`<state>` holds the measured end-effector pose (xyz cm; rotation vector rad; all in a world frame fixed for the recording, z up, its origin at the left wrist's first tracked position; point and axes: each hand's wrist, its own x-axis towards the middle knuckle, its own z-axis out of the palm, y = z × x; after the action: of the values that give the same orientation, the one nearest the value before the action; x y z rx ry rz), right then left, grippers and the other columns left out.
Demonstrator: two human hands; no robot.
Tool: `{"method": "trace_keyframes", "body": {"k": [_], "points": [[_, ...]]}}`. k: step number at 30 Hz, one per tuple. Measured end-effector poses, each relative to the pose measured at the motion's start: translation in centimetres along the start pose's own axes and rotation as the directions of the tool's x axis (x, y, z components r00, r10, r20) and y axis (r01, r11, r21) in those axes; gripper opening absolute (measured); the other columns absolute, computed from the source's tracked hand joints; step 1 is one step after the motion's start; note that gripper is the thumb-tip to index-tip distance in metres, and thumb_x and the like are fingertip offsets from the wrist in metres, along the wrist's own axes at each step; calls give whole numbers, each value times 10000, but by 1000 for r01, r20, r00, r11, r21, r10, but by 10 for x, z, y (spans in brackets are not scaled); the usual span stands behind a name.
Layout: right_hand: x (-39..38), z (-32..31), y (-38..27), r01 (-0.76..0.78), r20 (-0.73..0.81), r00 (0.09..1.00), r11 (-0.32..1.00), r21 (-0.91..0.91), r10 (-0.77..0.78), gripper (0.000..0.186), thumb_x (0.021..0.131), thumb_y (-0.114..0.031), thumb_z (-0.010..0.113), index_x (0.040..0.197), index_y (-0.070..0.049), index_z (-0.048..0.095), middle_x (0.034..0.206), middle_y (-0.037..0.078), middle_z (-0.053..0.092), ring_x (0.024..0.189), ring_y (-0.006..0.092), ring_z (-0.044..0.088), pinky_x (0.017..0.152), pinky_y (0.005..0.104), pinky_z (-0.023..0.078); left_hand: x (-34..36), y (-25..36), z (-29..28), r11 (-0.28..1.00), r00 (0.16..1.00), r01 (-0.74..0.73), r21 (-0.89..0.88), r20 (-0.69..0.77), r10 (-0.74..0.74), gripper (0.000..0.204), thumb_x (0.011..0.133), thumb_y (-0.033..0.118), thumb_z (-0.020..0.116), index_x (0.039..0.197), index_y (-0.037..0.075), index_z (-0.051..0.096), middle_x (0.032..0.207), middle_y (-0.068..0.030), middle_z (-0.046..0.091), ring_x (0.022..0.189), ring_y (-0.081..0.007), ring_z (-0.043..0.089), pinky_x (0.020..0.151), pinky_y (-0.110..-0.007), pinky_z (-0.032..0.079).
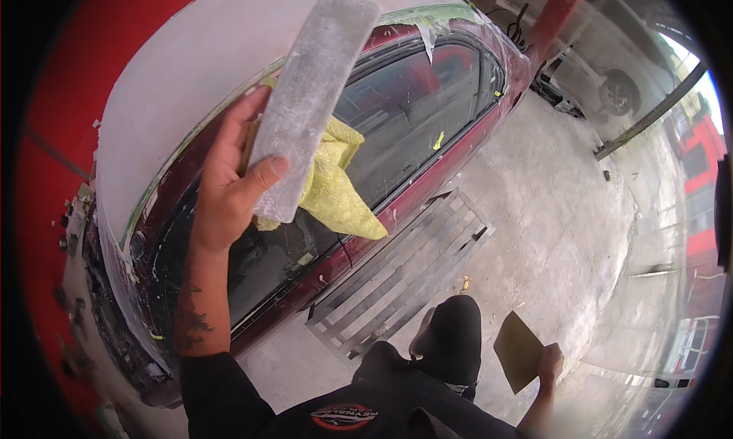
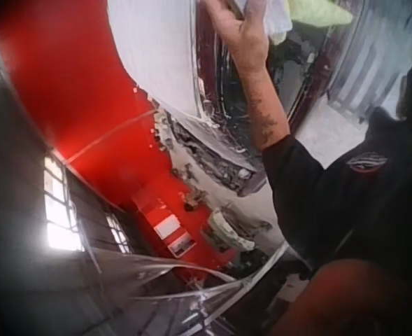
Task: The person removes tape from a car, tears a sheet of sandpaper into pieces by hand, mounts a piece onto a sanding block, feels the roof, and sands the car roof using the sanding block.
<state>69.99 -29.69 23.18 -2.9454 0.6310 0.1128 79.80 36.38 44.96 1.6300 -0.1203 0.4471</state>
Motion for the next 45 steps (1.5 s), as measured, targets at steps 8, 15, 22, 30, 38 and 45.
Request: {"method": "trace_keyframes", "body": {"k": [8,15,22,30,38,45], "points": [[60,36,-45,-50,320,945,997,-58,66,213,793,-225,587,887,-70,699,904,180,700,858,358,675,761,453,527,186,77,-163,922,857,-90,377,-442,265,603,896,109,675,1401,-15,370,1248,-187,565,1100,-205,590,926,-327,498],[201,-79,-232,67,261,957,972,224,-126,216,824,-259,568,903,-84,666,884,183,690,855,379,663,744,461,508,210,-13,-258,928,529,346,140,-846,-70,602,873,122,702,1377,17,390,1266,-176,544,1108,-273,568,938,-398,487],[206,-184,-302,273,152,928,900,341,-339,162,850,-236,580,858,-85,638,815,169,677,786,391,651,693,466,499,176,-89,-271,944,339,289,-159,-905,-256,525,913,124,628,1372,43,387,1260,-154,529,1086,-293,579,877,-424,517],[178,-223,-335,382,139,868,819,429,-477,143,845,-223,589,849,-88,637,810,164,677,776,382,655,689,455,507,160,-67,-241,761,271,648,32,-943,-191,565,894,238,654,1374,53,420,1295,-177,522,1179,-300,522,919,-392,465],[135,-250,-422,533,86,690,585,611,-719,108,850,-182,605,856,-76,625,833,131,670,783,350,657,674,426,512,119,28,7,737,985,170,654,-87,-150,427,849,126,688,1244,30,557,1248,-170,578,1156,-311,560,992,-374,419],[136,-276,-493,804,-106,256,151,575,-961,86,845,-155,603,843,-68,600,769,107,640,749,329,644,644,426,507,166,63,106,718,863,0,696,363,-352,514,880,320,668,1300,58,529,1256,-136,586,1182,-344,539,1086,-531,280]]}}
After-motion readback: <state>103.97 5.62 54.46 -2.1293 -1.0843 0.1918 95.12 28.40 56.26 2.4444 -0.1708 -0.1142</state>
